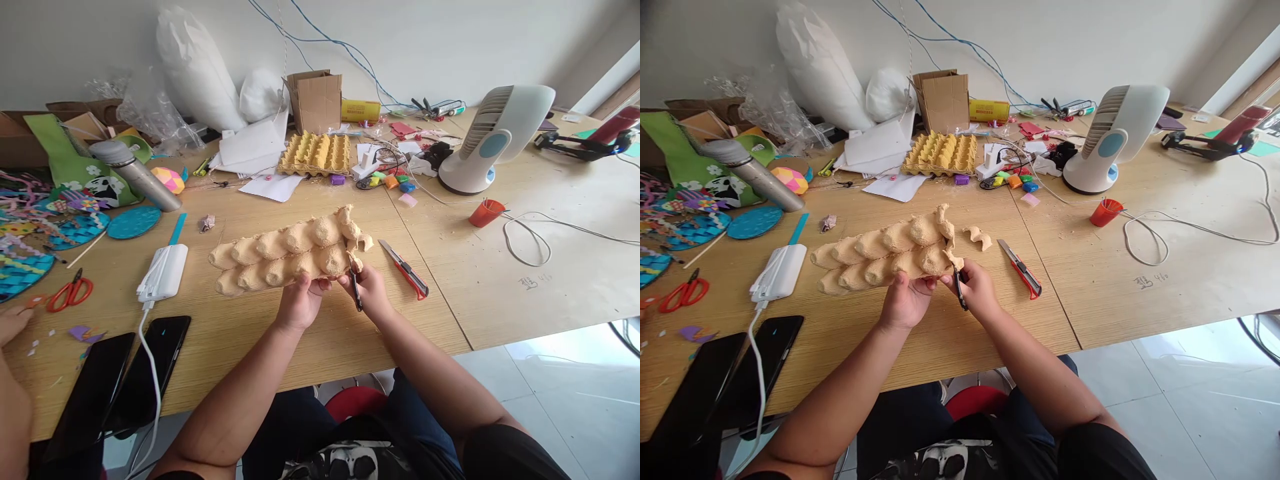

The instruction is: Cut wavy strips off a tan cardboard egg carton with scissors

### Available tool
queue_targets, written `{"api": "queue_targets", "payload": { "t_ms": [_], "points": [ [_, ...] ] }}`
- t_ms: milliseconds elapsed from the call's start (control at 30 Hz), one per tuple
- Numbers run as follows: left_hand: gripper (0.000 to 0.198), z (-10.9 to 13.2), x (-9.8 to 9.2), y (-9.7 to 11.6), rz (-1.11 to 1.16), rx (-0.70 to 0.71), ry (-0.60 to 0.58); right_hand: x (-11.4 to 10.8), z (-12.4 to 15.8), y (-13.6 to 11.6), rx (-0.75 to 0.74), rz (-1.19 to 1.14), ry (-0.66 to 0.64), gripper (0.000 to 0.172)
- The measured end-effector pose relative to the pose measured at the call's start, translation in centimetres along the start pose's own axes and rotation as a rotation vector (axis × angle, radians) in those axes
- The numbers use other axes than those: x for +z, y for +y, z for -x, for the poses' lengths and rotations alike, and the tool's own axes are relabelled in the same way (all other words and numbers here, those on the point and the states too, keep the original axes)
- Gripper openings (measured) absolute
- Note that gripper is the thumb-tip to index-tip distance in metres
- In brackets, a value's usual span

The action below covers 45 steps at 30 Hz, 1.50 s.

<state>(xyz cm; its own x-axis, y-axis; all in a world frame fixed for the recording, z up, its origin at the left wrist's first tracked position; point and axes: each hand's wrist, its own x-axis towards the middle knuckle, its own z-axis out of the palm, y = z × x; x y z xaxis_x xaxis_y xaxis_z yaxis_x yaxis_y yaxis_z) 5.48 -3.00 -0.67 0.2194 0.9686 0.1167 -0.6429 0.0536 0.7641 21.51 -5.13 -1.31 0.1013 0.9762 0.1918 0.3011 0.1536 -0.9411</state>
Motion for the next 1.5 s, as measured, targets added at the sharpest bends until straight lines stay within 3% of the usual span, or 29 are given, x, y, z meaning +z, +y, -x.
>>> {"api": "queue_targets", "payload": {
  "t_ms": [267, 433, 700, 1100, 1500],
  "points": [
    [0.055, -0.5, 0.3, 0.6, 0.079, -0.089, 0.078, -0.6, -0.3, -0.5, 0.0, 0.036, -0.187, 0.036],
    [0.049, -0.6, 0.0, 0.6, 0.041, 0.013, 0.098, -0.6, -0.2, -0.6, 0.013, -0.019, -0.195, 0.031],
    [0.059, -0.4, -0.1, 0.8, -0.034, 0.072, 0.121, -0.3, 0.1, -0.9, 0.095, -0.176, -0.262, 0.041],
    [0.048, -0.4, -0.5, 0.8, -0.005, 0.099, 0.048, -0.1, 0.3, -0.6, 0.098, -0.191, -0.216, 0.041],
    [0.051, -0.4, -0.2, 0.7, -0.002, 0.096, 0.07, 0.3, 0.3, -0.8, 0.144, -0.23, -0.194, 0.046]
  ]
}}
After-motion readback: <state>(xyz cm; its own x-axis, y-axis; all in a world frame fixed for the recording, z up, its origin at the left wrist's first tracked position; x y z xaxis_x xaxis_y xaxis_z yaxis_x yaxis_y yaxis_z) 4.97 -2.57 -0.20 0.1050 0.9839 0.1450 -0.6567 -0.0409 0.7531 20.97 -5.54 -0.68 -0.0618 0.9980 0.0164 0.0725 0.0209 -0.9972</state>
